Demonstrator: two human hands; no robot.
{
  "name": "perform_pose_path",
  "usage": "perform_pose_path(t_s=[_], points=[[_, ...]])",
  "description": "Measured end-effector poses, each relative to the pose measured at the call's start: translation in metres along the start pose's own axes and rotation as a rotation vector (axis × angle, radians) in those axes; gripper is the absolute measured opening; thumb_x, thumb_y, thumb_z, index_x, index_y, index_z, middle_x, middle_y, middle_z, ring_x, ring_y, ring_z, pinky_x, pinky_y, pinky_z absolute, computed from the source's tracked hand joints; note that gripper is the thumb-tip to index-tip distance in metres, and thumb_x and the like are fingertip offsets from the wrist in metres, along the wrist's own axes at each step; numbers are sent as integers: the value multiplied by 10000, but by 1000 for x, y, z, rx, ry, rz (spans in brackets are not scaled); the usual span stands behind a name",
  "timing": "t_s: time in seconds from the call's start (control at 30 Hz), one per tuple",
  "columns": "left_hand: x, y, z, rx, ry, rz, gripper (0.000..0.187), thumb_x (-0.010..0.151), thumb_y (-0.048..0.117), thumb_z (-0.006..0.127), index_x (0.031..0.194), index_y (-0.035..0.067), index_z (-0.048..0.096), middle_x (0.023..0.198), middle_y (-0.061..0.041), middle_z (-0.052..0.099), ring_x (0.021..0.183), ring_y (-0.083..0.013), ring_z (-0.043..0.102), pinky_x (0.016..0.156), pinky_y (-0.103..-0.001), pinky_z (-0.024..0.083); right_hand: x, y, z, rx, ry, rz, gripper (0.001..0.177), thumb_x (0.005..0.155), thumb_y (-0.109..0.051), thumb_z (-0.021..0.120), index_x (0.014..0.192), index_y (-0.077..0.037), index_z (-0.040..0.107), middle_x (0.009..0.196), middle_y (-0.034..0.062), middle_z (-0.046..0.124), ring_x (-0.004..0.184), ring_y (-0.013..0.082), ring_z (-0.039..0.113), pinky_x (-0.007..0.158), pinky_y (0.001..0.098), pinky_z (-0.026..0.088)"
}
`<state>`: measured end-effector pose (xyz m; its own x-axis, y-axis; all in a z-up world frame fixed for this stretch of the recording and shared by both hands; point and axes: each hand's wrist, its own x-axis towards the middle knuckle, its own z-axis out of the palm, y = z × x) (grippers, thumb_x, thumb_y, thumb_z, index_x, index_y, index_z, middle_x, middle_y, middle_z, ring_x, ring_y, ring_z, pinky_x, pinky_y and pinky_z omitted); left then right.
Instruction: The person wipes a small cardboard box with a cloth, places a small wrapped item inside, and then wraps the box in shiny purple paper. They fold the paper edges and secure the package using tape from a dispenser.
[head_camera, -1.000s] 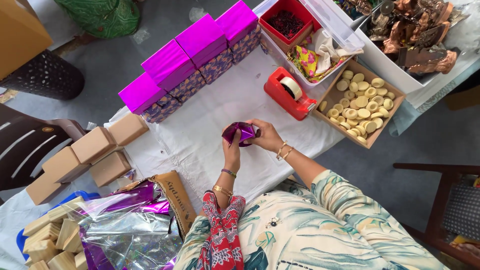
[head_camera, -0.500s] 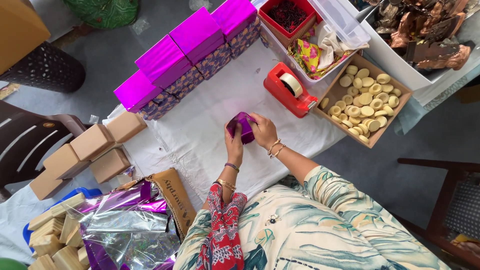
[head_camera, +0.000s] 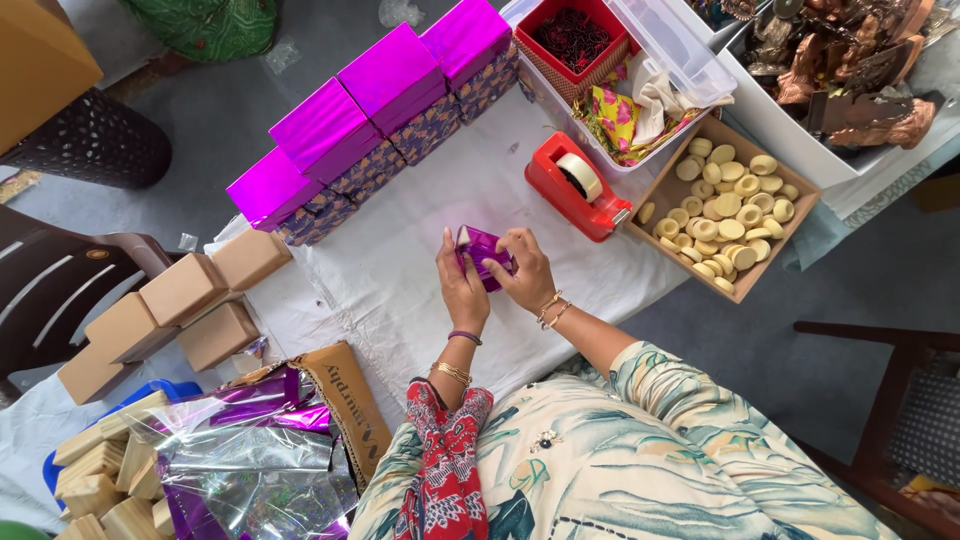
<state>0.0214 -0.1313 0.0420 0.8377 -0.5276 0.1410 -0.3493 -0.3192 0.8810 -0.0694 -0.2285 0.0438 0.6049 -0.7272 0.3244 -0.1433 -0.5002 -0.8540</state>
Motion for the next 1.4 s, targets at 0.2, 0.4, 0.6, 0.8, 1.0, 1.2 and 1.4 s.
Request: perform_pose_path(t_s=[0.2,0.4,0.6,0.8,1.0,1.2,1.4], points=[[1,2,-13,134,-115,79,705,1056,354,513,1639,126,188,1467,-206,511,1335,-376,535,1094,-440,442,0,2,-9,159,-111,68,134,997,-160,694,1099,-98,755,1130,34,570,679,79,536,644,242,488],[0,-65,-8,-259,-407,29,766,1049,303,377,1694,146,-4,1757,-189,154,1564,-375,229,1277,-430,133,18,10,-12,197,-150,125,110,912,-88,749,1012,-102,793,1060,10,600,664,53,509,602,220,461],[-4,-29,-19,-676,-422,-242,981,1004,114,543,1610,211,-222,1679,-96,108,1488,-230,335,1229,-375,248,17,19,-13,228,-241,201,141,882,-89,751,1007,-125,805,1060,18,597,634,35,513,599,211,472],[-2,-73,-12,-660,-554,-247,467,965,4,748,1419,3,643,1318,-123,680,1219,-171,612,1085,-319,484,57,9,-46,202,-554,403,615,730,-134,769,1311,-251,605,942,-7,581,571,39,488,544,217,463],[3,-50,-11,-504,-290,-145,232,790,2,782,1012,68,775,1187,-21,677,1102,-157,642,945,-301,532,62,44,-31,273,-704,235,193,774,-30,801,954,-103,794,957,13,575,693,49,517,618,236,455],[-9,11,-34,30,-120,270,174,758,-23,760,896,84,750,1095,-48,732,1069,-303,618,946,-406,498,56,36,-43,259,-658,133,131,784,-11,760,891,-83,785,987,-6,614,693,58,562,628,233,476],[-15,13,-40,219,-181,523,127,856,59,748,977,72,712,1118,-43,729,1085,-288,632,971,-416,490,71,7,-69,135,-692,-316,239,690,-134,863,902,-105,755,1284,62,648,828,156,683,679,276,577]])
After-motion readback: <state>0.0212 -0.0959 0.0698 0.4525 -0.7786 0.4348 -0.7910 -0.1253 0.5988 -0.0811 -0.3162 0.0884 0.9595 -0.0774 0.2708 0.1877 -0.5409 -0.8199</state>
